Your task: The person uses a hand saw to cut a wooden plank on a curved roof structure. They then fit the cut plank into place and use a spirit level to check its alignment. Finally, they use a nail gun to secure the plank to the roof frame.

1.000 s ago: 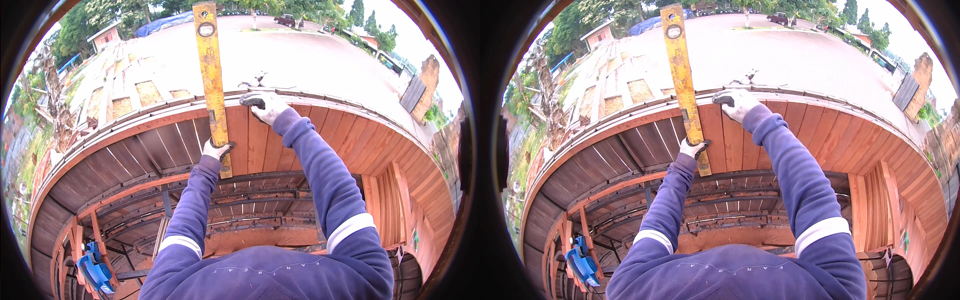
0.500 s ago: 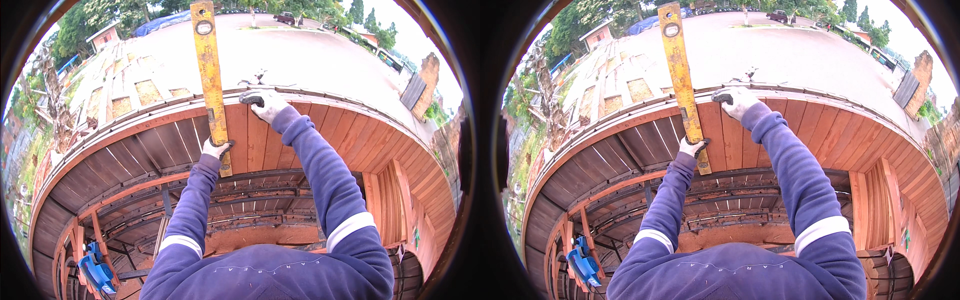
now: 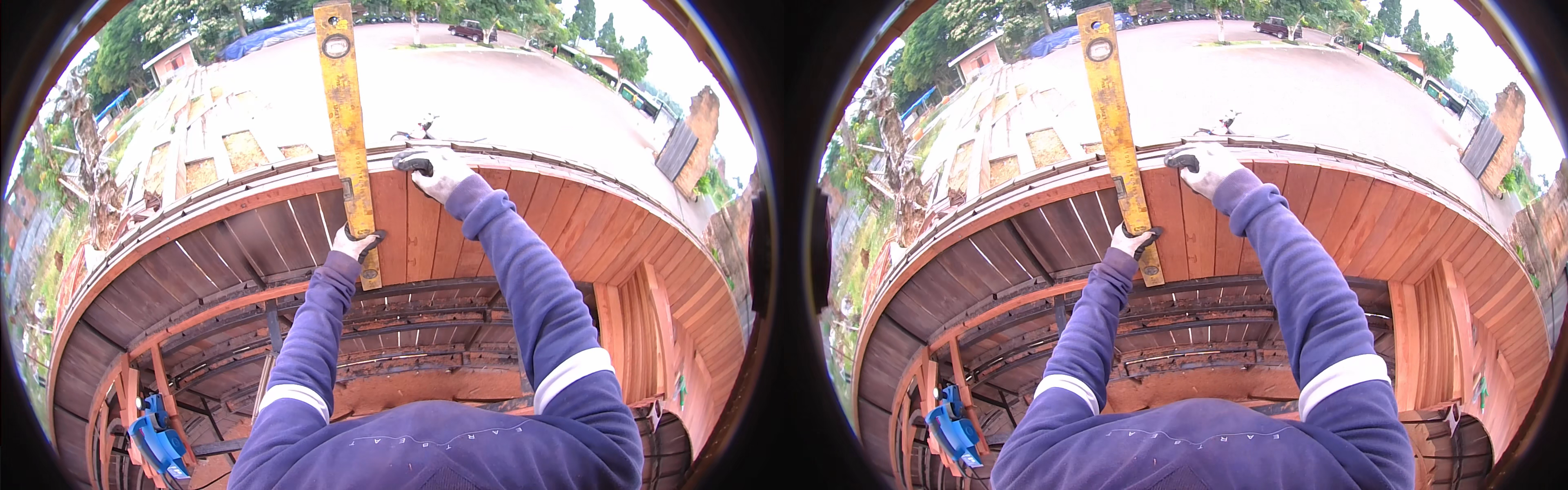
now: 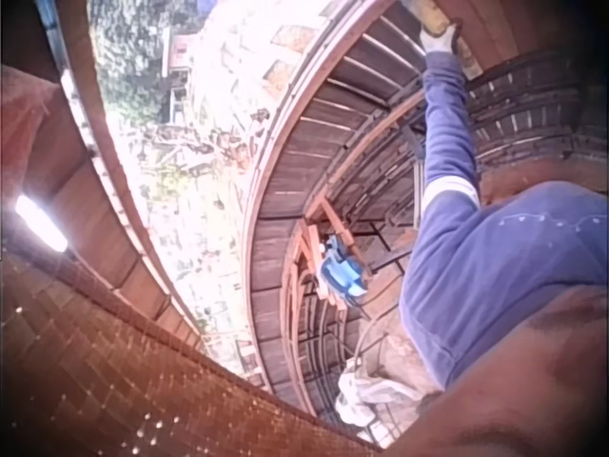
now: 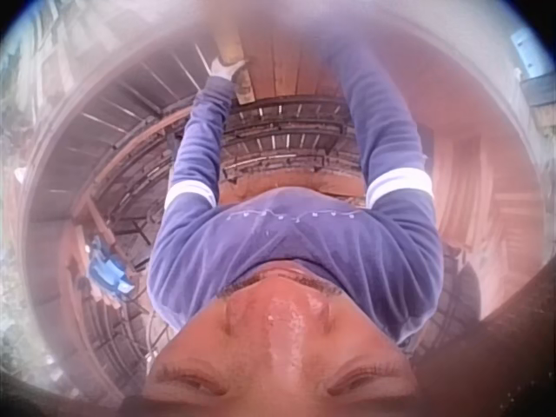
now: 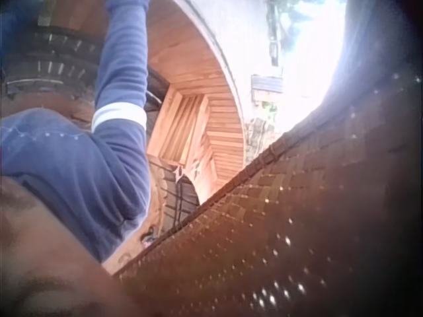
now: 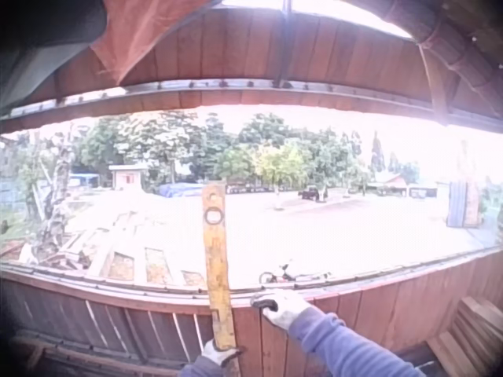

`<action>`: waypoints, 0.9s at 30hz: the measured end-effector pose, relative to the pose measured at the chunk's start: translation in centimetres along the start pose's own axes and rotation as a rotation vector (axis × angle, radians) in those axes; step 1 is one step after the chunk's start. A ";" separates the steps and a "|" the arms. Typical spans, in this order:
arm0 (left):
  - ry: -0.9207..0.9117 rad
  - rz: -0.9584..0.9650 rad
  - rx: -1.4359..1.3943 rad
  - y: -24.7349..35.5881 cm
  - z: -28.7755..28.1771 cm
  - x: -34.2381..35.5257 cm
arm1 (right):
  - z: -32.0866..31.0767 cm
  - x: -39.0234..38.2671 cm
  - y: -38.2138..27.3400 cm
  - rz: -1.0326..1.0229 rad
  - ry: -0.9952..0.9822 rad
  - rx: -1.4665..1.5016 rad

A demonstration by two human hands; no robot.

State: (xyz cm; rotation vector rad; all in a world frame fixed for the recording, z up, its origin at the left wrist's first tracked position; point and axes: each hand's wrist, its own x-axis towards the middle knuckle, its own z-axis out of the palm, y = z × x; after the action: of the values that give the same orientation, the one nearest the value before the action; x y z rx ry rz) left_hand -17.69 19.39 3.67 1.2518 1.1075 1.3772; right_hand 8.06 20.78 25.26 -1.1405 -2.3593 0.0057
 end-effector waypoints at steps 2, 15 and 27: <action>0.009 -0.014 0.017 0.0 0.1 0.0 | -0.2 -0.1 -0.2 -0.043 0.008 -0.029; 0.038 0.025 0.055 0.5 0.4 -0.4 | -0.7 0.1 -1.0 0.014 -0.004 0.072; 0.045 0.043 0.038 0.2 0.5 -0.4 | -1.7 -0.2 -1.6 -0.049 0.003 0.136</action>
State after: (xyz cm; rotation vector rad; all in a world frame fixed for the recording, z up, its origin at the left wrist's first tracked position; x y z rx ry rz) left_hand -17.21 18.99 3.82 1.2837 1.1485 1.4283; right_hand 7.77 19.22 26.97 -1.0167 -2.3446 0.1449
